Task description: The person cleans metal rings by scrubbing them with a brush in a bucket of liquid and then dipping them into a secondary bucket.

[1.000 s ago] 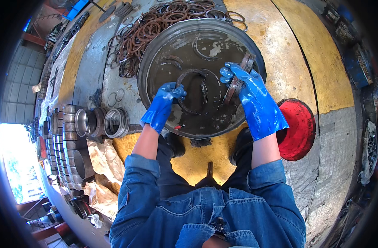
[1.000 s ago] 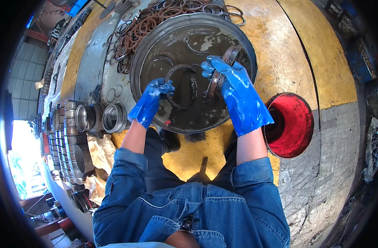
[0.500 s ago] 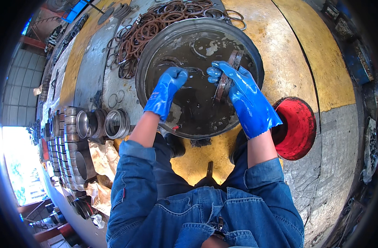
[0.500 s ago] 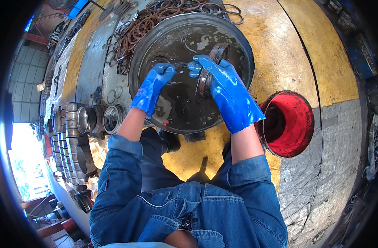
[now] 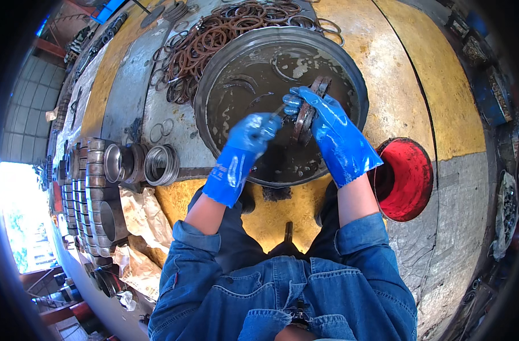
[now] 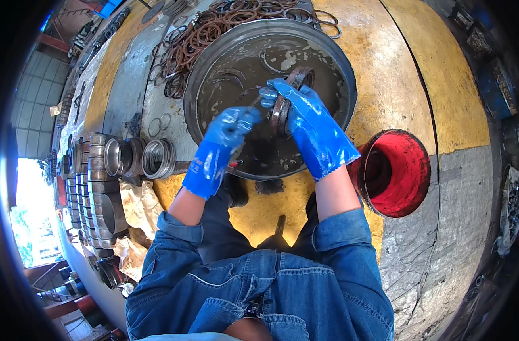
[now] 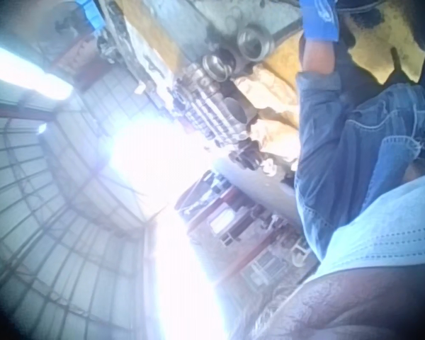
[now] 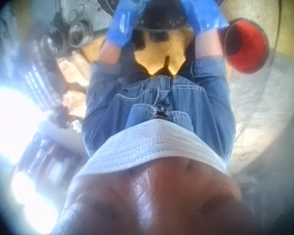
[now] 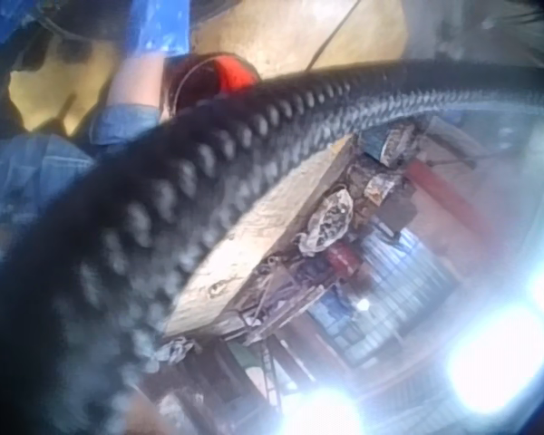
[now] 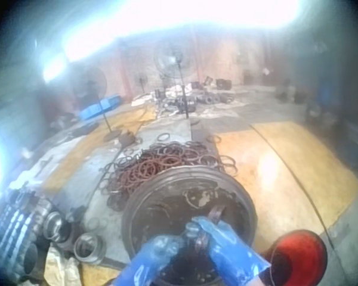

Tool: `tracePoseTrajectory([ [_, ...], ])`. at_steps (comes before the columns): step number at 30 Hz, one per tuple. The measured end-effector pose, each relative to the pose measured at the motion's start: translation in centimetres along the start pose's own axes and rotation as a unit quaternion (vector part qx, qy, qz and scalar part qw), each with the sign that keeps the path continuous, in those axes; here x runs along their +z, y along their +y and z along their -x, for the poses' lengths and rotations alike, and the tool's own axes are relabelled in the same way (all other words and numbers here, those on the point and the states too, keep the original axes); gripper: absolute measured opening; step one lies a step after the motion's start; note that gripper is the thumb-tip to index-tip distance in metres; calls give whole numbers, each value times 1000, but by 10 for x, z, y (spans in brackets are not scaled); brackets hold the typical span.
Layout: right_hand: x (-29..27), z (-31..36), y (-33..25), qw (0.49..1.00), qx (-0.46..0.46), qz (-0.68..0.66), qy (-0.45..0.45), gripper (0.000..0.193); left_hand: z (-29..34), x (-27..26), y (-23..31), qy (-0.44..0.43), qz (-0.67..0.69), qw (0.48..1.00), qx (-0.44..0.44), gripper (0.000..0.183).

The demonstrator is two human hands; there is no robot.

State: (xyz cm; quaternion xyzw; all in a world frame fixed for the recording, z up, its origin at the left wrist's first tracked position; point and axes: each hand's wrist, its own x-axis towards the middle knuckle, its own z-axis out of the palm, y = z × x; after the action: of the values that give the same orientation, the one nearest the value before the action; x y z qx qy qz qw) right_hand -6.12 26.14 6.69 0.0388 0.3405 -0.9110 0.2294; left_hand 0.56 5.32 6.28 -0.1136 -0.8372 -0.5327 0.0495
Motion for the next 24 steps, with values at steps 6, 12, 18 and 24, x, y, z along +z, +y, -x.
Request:
tracePoseTrajectory([
  [6,8,3,8,980,51,183,63,34,0,-59,-14,202,247,939,-127,31],
  [12,27,2,53,941,26,332,66,37,-4,-84,-11,289,244,917,-130,33],
  [18,30,-47,111,788,54,601,122,44,-5,-109,-14,303,305,894,-126,39],
  [24,69,-62,132,820,140,542,122,43,11,-130,-21,325,365,861,-139,39],
])
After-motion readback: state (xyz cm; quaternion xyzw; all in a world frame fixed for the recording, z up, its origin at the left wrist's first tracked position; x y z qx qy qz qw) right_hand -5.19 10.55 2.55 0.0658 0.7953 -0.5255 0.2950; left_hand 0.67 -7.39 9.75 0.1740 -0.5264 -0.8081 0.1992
